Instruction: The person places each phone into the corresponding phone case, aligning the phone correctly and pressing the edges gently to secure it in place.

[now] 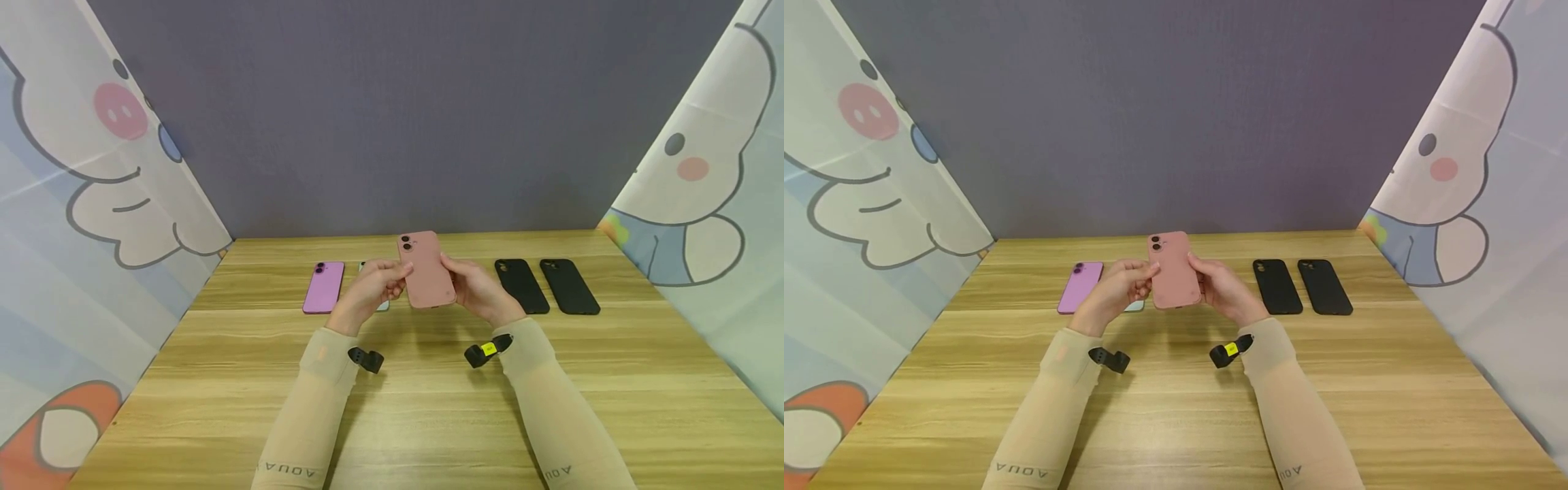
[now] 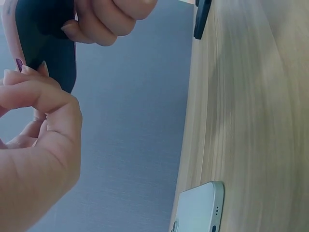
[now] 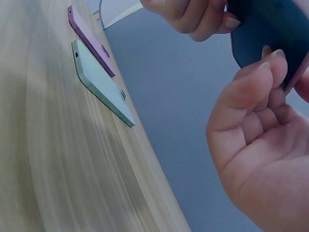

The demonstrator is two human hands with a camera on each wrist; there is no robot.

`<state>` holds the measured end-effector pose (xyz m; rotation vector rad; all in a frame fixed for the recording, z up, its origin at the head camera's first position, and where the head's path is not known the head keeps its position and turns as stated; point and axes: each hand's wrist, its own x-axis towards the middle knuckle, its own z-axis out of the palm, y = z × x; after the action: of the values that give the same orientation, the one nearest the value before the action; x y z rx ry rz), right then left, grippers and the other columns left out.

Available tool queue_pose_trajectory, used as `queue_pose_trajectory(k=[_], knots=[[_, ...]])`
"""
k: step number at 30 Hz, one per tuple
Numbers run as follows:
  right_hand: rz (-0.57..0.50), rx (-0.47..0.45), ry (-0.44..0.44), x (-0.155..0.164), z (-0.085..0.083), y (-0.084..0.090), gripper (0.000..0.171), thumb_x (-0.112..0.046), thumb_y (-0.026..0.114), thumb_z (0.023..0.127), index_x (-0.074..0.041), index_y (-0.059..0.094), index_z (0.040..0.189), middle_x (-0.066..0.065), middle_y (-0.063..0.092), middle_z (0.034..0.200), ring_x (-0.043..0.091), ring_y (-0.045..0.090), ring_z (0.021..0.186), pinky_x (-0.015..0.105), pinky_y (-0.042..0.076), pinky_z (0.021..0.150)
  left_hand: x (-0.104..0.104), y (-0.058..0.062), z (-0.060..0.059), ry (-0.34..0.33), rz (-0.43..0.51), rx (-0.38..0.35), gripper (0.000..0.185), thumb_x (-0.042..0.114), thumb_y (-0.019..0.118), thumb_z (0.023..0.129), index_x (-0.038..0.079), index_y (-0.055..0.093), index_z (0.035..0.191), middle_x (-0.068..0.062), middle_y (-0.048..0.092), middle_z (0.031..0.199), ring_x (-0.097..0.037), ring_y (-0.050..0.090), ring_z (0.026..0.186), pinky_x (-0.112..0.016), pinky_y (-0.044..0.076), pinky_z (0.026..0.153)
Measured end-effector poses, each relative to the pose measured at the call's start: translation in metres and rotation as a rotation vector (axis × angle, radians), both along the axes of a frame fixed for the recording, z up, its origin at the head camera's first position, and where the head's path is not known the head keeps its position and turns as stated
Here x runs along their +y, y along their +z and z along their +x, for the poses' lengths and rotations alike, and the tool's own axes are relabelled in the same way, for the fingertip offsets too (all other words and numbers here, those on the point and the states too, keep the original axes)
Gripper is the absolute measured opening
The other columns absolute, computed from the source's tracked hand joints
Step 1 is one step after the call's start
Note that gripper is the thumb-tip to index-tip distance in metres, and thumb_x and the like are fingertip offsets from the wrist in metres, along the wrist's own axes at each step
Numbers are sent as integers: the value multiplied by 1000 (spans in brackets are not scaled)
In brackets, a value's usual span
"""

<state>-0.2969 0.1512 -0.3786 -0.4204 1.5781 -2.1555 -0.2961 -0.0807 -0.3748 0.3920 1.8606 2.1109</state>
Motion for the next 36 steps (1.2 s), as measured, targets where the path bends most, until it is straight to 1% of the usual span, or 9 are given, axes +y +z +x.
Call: queue_pose_trajectory(k=[8, 16, 19, 27, 29, 34, 36], knots=[[30, 28, 18, 0, -1, -1, 32, -31, 44, 111, -15, 71, 111, 4, 69, 96, 17, 68, 81, 32, 56, 71, 1, 0, 0, 20, -15, -27, 26, 18, 62, 103, 11, 65, 78, -1, 51, 67, -11, 43, 57, -23, 36, 53], [114, 43, 0, -1, -2, -1, 36, -34, 43, 111, -16, 73, 101, 2, 67, 88, 15, 63, 73, 30, 52, 66, 0, -1, -1, 29, -56, -35, 26, 22, 63, 102, 10, 64, 80, -1, 53, 69, -11, 45, 59, -24, 38, 56], [128, 42, -14, -1, -2, 0, 36, -34, 44, 111, -16, 73, 100, 2, 66, 86, 15, 61, 71, 29, 49, 65, 1, 0, -1, 34, -65, -33, 26, 23, 63, 103, 9, 64, 80, -1, 53, 69, -12, 45, 59, -23, 38, 56], [156, 38, -27, -3, -4, -2, 34, -35, 45, 110, -15, 72, 105, 1, 67, 90, 15, 63, 75, 28, 51, 67, 0, 0, -2, 42, -73, -56, 25, 21, 58, 105, 6, 64, 85, -2, 54, 71, -11, 45, 60, -22, 40, 56], [162, 35, -33, -4, -4, -3, 35, -36, 45, 110, -14, 71, 106, 2, 68, 90, 15, 64, 75, 28, 51, 67, 0, 1, -2, 50, -98, -50, 27, 20, 57, 106, 6, 64, 84, -3, 54, 71, -12, 45, 60, -24, 40, 58], [165, 30, -44, -5, -4, -4, 35, -35, 44, 110, -13, 71, 104, 1, 68, 89, 14, 64, 75, 28, 52, 67, 1, 2, 0, 75, -204, -17, 30, 22, 58, 105, 7, 62, 80, -2, 53, 70, -13, 44, 61, -28, 39, 60], [161, 28, -41, -5, -4, -5, 35, -34, 44, 111, -13, 71, 103, 1, 69, 89, 14, 64, 75, 28, 52, 67, 2, 2, 0, 83, -227, -15, 30, 23, 58, 105, 7, 61, 79, -2, 53, 69, -14, 43, 61, -28, 38, 60]])
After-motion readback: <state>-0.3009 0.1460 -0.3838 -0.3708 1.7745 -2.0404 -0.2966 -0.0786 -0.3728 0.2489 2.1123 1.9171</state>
